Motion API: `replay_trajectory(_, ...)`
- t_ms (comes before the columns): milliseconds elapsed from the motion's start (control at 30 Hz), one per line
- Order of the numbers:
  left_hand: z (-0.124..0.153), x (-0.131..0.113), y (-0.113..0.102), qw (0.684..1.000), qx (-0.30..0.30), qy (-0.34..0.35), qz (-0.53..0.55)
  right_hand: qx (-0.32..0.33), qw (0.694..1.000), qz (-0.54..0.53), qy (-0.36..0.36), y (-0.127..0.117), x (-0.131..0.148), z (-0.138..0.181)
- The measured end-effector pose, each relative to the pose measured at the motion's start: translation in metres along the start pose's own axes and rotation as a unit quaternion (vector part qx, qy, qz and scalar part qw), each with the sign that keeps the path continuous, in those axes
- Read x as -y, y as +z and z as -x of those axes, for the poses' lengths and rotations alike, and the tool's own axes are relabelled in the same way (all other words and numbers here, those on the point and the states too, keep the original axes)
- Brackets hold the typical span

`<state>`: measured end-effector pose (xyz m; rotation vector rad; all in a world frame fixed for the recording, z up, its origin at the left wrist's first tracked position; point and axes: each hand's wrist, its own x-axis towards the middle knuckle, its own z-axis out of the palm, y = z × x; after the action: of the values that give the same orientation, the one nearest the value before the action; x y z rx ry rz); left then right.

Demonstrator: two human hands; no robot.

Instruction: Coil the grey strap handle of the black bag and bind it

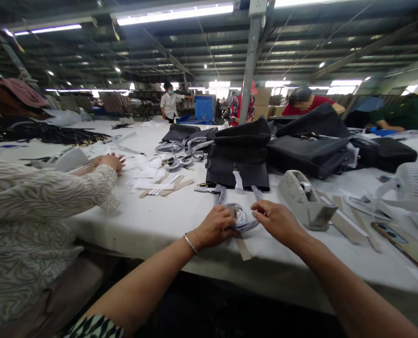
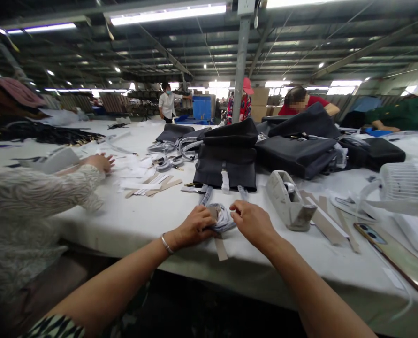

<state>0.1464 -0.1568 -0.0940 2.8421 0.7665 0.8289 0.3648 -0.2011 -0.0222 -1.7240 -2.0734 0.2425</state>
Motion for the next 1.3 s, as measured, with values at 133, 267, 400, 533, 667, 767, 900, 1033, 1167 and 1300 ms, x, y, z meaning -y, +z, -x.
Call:
replay_trajectory(133, 0.000, 0.003, 0.003, 1.000, 0.015, 0.004, -0.021, 0.004, 0.996, -0.043, -0.073, 0.021, 0.005, -0.033)
replay_trajectory(267, 0.001, 0.003, 0.004, 1.000, 0.009, 0.009, -0.019, 0.038, 0.990, 0.054, -0.127, 0.043, 0.016, -0.049)
replay_trajectory(400, -0.002, 0.005, 0.008, 1.000, 0.005, -0.008, -0.005, 0.040, 0.977, 0.131, -0.164, 0.053, 0.019, -0.049)
replay_trajectory(533, -0.005, 0.010, 0.013, 0.996, -0.003, -0.076, 0.051, -0.036, 0.969, 0.110, -0.219, 0.058, 0.007, -0.042)
replay_trajectory(667, -0.003, 0.010, 0.013, 0.969, -0.039, -0.197, 0.145, -0.075, 0.979, -0.016, -0.188, 0.060, -0.004, -0.036)
replay_trajectory(767, -0.001, 0.010, 0.013, 0.957, -0.055, -0.215, 0.187, -0.062, 0.982, -0.089, -0.155, 0.062, -0.006, -0.033)
replay_trajectory(900, -0.001, 0.014, 0.016, 0.955, -0.095, -0.177, 0.220, -0.055, 0.976, -0.140, -0.157, 0.064, -0.006, -0.031)
replay_trajectory(1033, -0.004, 0.017, 0.015, 0.970, -0.083, -0.094, 0.211, -0.075, 0.973, -0.154, -0.156, 0.061, -0.005, -0.024)
replay_trajectory(1167, -0.004, 0.010, 0.006, 0.975, -0.049, -0.090, 0.198, -0.151, 0.968, -0.115, -0.162, 0.050, -0.011, 0.004)
replay_trajectory(1300, -0.005, 0.009, -0.003, 0.960, -0.063, -0.132, 0.238, -0.116, 0.980, -0.039, -0.160, 0.043, -0.022, 0.044)
